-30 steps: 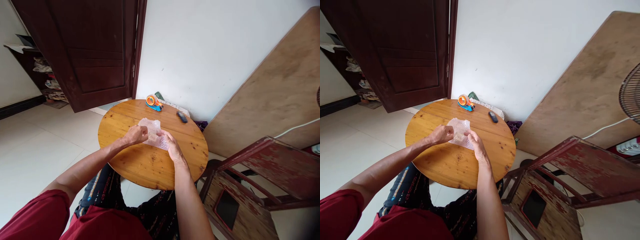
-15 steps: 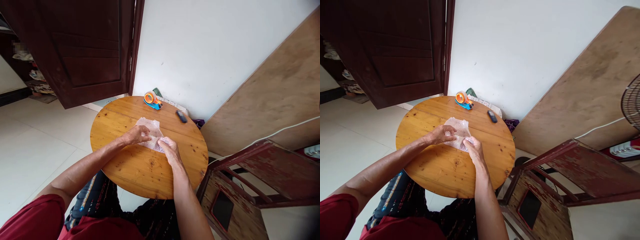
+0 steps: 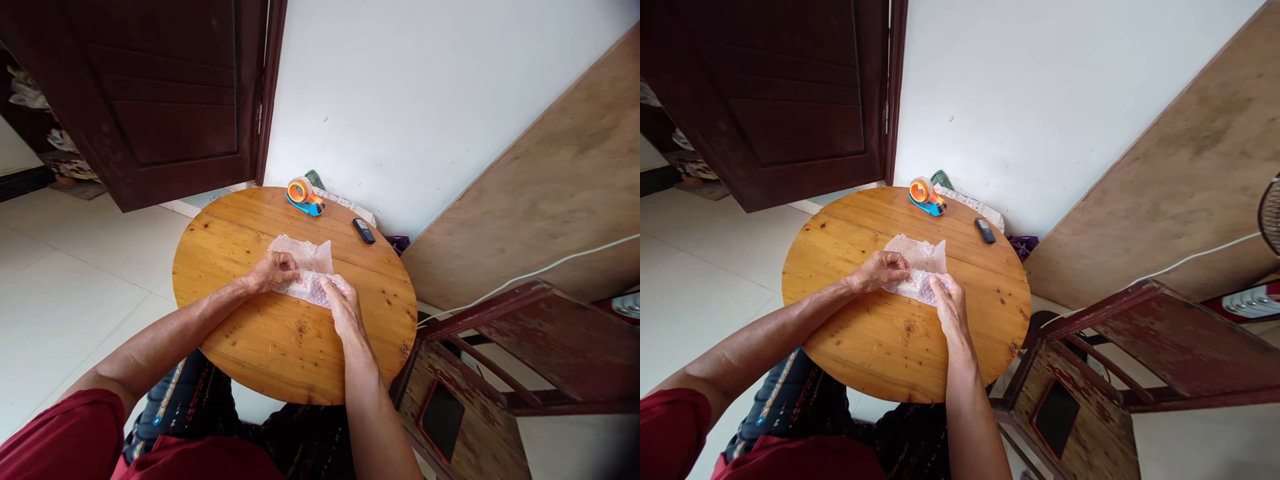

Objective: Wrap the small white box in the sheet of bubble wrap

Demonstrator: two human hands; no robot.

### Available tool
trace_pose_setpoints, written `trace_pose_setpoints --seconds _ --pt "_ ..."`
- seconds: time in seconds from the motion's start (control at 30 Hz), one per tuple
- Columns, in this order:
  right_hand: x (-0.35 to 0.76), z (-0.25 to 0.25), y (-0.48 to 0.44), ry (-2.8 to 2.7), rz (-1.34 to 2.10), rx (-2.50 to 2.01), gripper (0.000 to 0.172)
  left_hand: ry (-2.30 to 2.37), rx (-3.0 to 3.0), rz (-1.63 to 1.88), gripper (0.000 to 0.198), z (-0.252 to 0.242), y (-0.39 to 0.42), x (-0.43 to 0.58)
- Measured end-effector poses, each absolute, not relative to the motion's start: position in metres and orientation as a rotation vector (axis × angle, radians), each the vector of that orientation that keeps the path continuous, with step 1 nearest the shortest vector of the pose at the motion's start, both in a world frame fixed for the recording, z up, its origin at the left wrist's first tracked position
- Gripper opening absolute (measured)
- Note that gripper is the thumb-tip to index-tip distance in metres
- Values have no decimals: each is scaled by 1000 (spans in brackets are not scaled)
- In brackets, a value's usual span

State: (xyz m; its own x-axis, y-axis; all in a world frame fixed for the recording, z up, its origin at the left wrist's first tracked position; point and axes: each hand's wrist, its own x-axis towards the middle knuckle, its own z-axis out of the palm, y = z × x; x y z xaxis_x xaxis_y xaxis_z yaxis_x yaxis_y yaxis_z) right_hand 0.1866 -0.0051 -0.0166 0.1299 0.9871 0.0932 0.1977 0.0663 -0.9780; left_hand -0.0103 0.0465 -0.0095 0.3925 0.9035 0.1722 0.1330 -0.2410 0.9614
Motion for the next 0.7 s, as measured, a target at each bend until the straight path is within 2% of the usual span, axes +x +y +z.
trace_pose_setpoints --seconds 0.17,0.3,0.47,0.7 --pt "193 -20 -3 -1493 507 -1587 34 950 1627 939 24 -11 48 -8" --pt "194 -17 -5 -1587 223 -1762 31 999 1631 903 18 -12 51 -5" --pt "175 6 -23 -1726 -149 -1532 20 955 1559 921 24 -12 53 -2" --pt "151 18 -28 -2248 -115 -1381 24 1025 1675 891 20 -12 53 -2"
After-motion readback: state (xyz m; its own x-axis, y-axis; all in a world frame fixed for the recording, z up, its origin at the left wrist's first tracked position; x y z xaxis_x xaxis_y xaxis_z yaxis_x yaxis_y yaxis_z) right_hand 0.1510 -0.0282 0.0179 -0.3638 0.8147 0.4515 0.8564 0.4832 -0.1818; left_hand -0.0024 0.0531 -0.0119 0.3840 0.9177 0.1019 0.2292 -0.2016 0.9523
